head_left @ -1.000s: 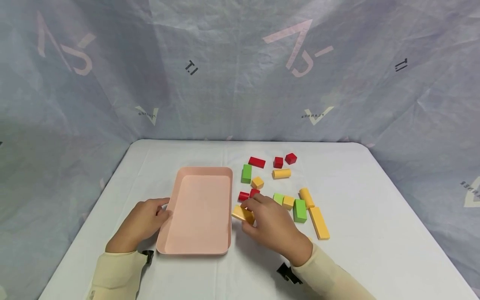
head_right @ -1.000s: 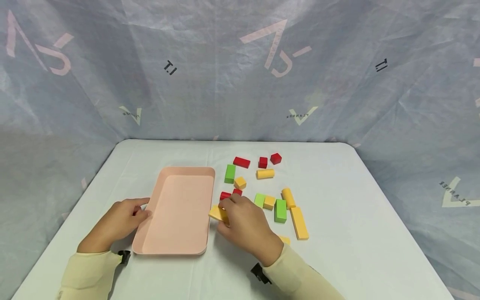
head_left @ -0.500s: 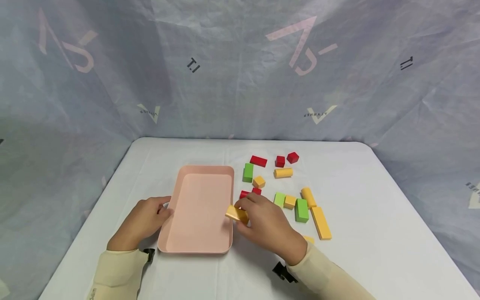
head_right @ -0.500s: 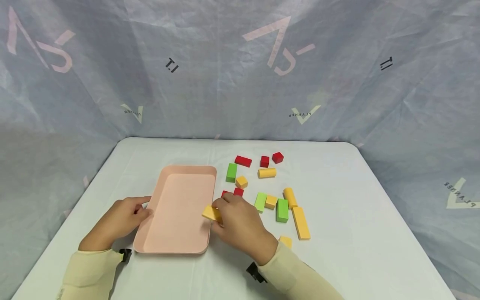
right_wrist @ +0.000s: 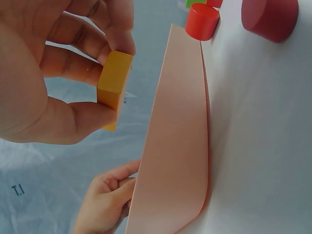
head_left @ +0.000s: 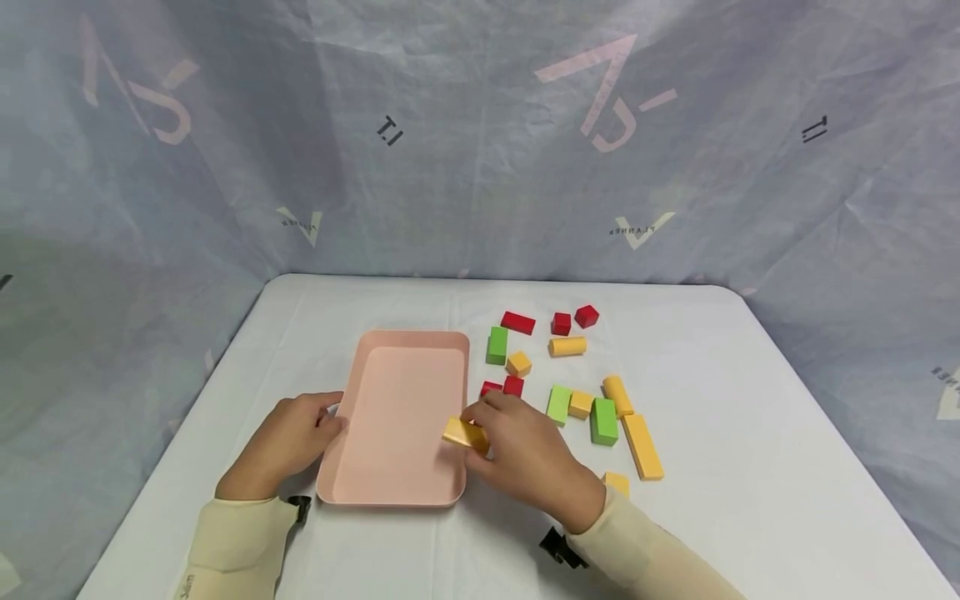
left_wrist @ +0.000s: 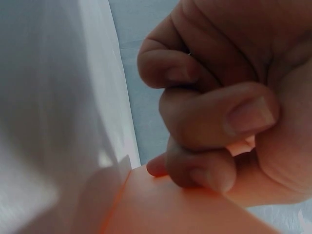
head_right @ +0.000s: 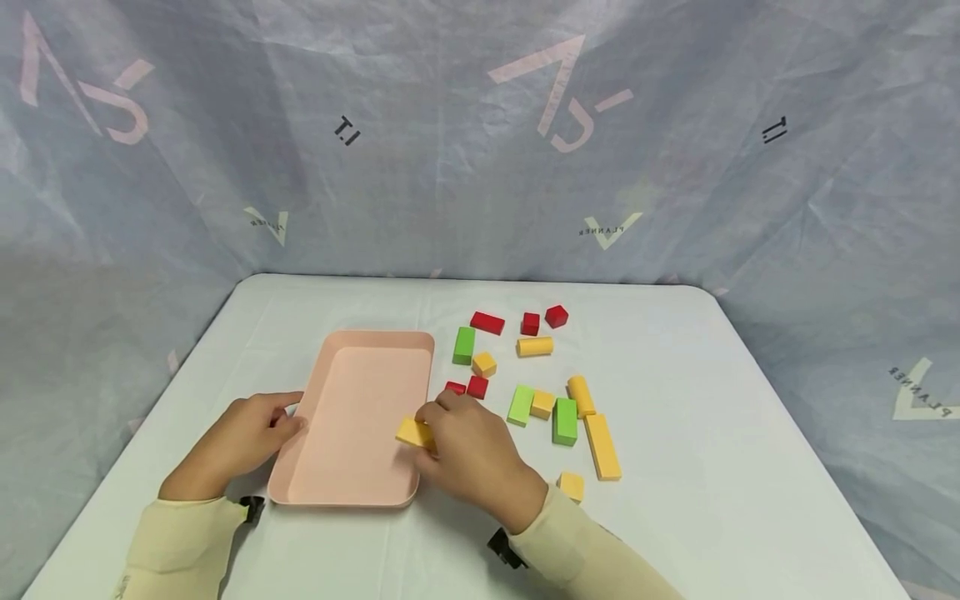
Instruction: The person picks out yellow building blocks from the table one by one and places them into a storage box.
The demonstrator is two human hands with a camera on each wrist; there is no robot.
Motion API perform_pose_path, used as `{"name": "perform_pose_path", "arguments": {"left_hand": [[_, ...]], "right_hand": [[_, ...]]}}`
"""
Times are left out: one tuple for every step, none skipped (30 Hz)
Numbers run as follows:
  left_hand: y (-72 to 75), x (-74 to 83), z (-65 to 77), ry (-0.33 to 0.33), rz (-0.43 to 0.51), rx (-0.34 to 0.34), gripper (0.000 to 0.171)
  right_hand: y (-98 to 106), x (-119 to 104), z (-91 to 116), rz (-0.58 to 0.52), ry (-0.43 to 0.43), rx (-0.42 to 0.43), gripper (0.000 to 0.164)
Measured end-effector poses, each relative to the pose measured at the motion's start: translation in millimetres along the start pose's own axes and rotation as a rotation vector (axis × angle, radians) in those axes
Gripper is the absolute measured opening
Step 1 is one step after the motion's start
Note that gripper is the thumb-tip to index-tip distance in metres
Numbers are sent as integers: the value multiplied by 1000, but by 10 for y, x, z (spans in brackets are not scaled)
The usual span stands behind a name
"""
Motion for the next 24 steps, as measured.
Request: {"name": "perform_pose_path", "arguments": {"left_hand": [[0, 2, -3, 0, -1, -1, 35], [0, 3, -5, 0, -2, -2, 34], [1, 5, -6, 2, -1, -4, 34], [1, 7, -7, 2, -2, -5, 34], [5, 10, -6, 3, -2, -5, 35], [7, 12, -6, 5, -3, -5, 35], [8, 13, -6, 7, -5, -5, 35], [11, 15, -5, 7, -6, -4, 35], [13, 17, -6, 8, -7, -2, 35], [14, 18, -7, 9, -10, 0, 35], [15, 18, -8, 10, -11, 3, 35], [15, 18, -9, 11, -9, 1, 36], [13, 16, -9, 12, -7, -1, 36], [10, 14, -9, 13, -1, -4, 36], [5, 12, -8, 16, 3, -7, 37], [5, 10, -3, 17, 5, -9, 37], [5, 9, 4, 18, 9, -13, 37], [3, 8, 9, 17, 11, -16, 37], [3, 5, 12, 16, 10, -17, 37], [3, 4, 13, 13, 9, -15, 37], [4, 2, 14, 12, 5, -13, 37], [6, 1, 15, 11, 3, -12, 37], [6, 0, 13, 9, 2, -11, 37], [6, 0, 9, 8, 2, -10, 37]], "right_hand": [[-4, -3, -2, 1, 3, 4, 30], [-8, -6, -4, 3, 6, 7, 30], [-12, -8, -6, 5, 8, 9, 30], [-17, -11, -10, 8, 11, 9, 30], [-23, -13, -14, 11, 13, 8, 30], [-27, -17, -19, 12, 17, 6, 31], [-31, -21, -25, 11, 20, 3, 31], [-34, -26, -31, 9, 22, 0, 31], [-36, -32, -37, 5, 24, -4, 31], [-38, -37, -44, 1, 26, -7, 32], [-39, -44, -49, -4, 27, -9, 32], [-41, -51, -55, -7, 28, -11, 32], [-43, -57, -59, -9, 26, -14, 32], [-45, -64, -62, -9, 26, -19, 32], [-49, -71, -65, -9, 27, -24, 32], [-53, -79, -67, -10, 27, -28, 31], [-55, -87, -67, -8, 25, -31, 30], [-58, -93, -67, -4, 26, -30, 30], [-59, -97, -65, -6, 28, -30, 30], [-61, -99, -65, -5, 31, -28, 30], [-60, -101, -65, -2, 33, -25, 31], [-57, -102, -65, -2, 34, -23, 31], [-53, -102, -67, -1, 37, -21, 31], [-49, -102, -69, -1, 41, -21, 31]]}}
Point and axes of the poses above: each hand's wrist, its own z-axis away from the middle knuckle, its own y-axis out of the back of the hand, x = y × z, the point moved 1 cm from there along -z, towards the middle knuckle, and after that the axes turned 14 degrees about -x, right-handed, at the moved point
